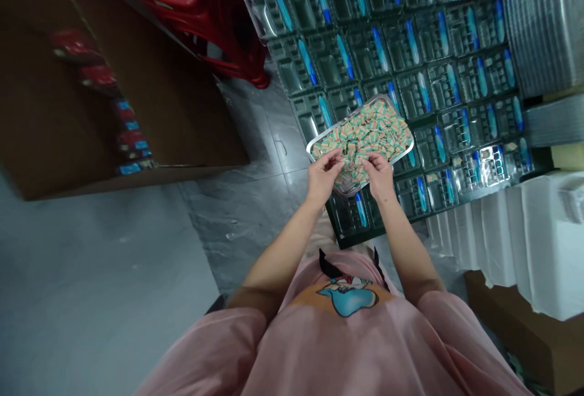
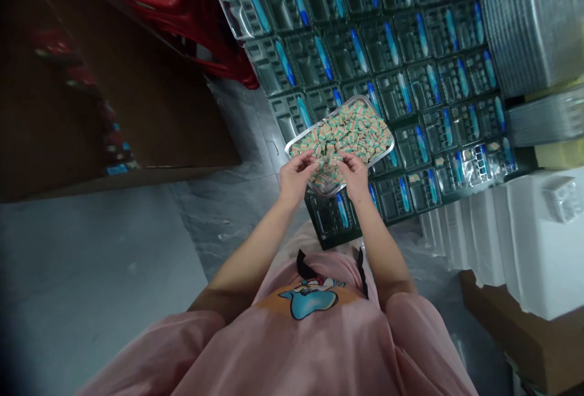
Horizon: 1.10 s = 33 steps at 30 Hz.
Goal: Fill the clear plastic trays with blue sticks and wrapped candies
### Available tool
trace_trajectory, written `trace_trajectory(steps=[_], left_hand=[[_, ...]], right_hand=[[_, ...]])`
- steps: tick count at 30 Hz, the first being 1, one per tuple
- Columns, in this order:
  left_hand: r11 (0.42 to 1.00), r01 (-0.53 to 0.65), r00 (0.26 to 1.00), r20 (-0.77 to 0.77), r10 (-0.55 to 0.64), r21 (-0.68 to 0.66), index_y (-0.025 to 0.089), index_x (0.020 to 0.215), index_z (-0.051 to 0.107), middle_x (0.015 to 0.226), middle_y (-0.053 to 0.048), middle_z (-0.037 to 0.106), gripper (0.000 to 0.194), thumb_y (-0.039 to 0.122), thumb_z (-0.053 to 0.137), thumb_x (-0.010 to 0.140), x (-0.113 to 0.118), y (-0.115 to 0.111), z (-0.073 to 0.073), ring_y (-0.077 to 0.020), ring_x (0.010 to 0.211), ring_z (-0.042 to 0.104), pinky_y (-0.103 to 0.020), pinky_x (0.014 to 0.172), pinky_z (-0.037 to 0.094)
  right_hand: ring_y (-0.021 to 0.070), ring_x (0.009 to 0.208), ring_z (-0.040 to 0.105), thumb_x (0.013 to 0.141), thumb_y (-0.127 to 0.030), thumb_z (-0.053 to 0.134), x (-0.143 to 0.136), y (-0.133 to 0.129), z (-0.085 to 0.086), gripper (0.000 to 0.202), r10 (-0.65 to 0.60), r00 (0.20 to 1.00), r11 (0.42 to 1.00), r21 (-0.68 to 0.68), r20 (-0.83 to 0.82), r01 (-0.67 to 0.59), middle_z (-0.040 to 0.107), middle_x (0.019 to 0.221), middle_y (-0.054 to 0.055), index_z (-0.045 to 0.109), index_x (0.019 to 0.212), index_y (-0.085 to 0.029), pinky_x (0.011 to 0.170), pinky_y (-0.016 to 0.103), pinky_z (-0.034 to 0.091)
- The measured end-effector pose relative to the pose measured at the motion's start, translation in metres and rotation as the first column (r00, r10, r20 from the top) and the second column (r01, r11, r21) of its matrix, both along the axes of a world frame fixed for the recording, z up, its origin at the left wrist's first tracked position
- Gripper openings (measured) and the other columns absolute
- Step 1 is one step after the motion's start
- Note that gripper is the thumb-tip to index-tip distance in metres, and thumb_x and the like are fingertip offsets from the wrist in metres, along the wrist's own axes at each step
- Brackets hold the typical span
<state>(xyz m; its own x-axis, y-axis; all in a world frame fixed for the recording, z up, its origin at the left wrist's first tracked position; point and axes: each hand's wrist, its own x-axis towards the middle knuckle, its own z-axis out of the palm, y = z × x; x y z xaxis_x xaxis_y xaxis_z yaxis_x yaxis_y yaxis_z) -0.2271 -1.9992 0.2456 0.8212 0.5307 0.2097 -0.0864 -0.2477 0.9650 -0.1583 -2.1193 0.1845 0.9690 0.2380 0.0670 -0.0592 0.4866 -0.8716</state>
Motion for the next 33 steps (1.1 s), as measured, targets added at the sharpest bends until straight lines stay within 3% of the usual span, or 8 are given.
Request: trace_trajectory(steps=[4,8,13,20,28,33], left_hand=[[0.998,-0.067,0.997,0.032,0.066,0.023,0.021,0.103,0.072,0.088,-0.002,0.070,0.032,0.025,0.073,0.071,0.004,-0.002,-0.001,-0.0142,0.083,0.063,-0.029,0.080,0.051],[0.999,-0.049,0.996,0.069,0.049,-0.004,0.021,0.100,0.072,0.088,-0.002,0.070,0.028,0.026,0.073,0.072,0.007,-0.013,-0.001,-0.0142,0.084,0.064,-0.030,0.081,0.052],[1.000,-0.003,0.999,0.054,0.003,-0.003,0.022,0.097,0.073,0.089,-0.002,0.071,0.025,0.027,0.073,0.072,0.005,-0.020,-0.001,-0.0140,0.083,0.063,-0.029,0.081,0.051],[0.998,0.054,0.997,0.050,-0.053,-0.022,0.023,0.100,0.074,0.092,-0.003,0.072,0.028,0.028,0.074,0.072,0.000,-0.020,0.001,-0.0161,0.088,0.065,-0.032,0.085,0.052],[0.987,0.027,0.998,0.055,-0.036,0.160,0.023,0.091,0.077,0.102,-0.005,0.070,0.016,0.024,0.069,0.078,0.002,-0.018,0.008,-0.0186,0.100,0.062,-0.037,0.095,0.048],[0.977,0.021,0.997,0.074,-0.038,0.214,0.026,0.097,0.078,0.103,-0.005,0.064,0.020,0.023,0.067,0.080,0.001,-0.019,0.005,-0.0190,0.104,0.059,-0.035,0.092,0.047]], right_hand=[[0.0132,0.077,0.061,0.067,-0.042,0.076,0.000,-0.006,-0.003,0.031,0.066,0.997,0.998,0.002,0.029,-0.066,0.067,0.081,-0.002,0.066,0.090,-0.023,0.078,0.028,0.051],[0.0128,0.076,0.062,0.068,-0.038,0.076,-0.002,-0.010,-0.003,0.026,0.186,0.980,0.982,0.014,0.063,-0.188,0.069,0.082,-0.002,0.067,0.088,-0.023,0.076,0.028,0.052],[0.0133,0.078,0.062,0.070,-0.039,0.076,-0.003,-0.011,-0.001,0.025,0.230,0.969,0.973,-0.019,0.091,-0.229,0.069,0.084,-0.001,0.067,0.088,-0.023,0.076,0.029,0.052],[0.0157,0.091,0.063,0.069,-0.038,0.077,0.001,-0.006,-0.004,0.024,0.196,0.972,0.978,0.046,0.129,-0.204,0.068,0.103,0.001,0.068,0.085,-0.024,0.083,0.031,0.053],[0.0135,0.077,0.062,0.068,-0.040,0.077,-0.001,-0.002,-0.002,0.029,0.109,0.993,0.994,0.005,0.049,-0.109,0.067,0.083,-0.001,0.065,0.088,-0.023,0.079,0.030,0.053],[0.0147,0.084,0.063,0.065,-0.044,0.079,0.002,0.001,-0.003,0.038,0.089,0.996,0.996,0.027,0.014,-0.089,0.069,0.092,0.001,0.068,0.095,-0.024,0.083,0.031,0.054]])
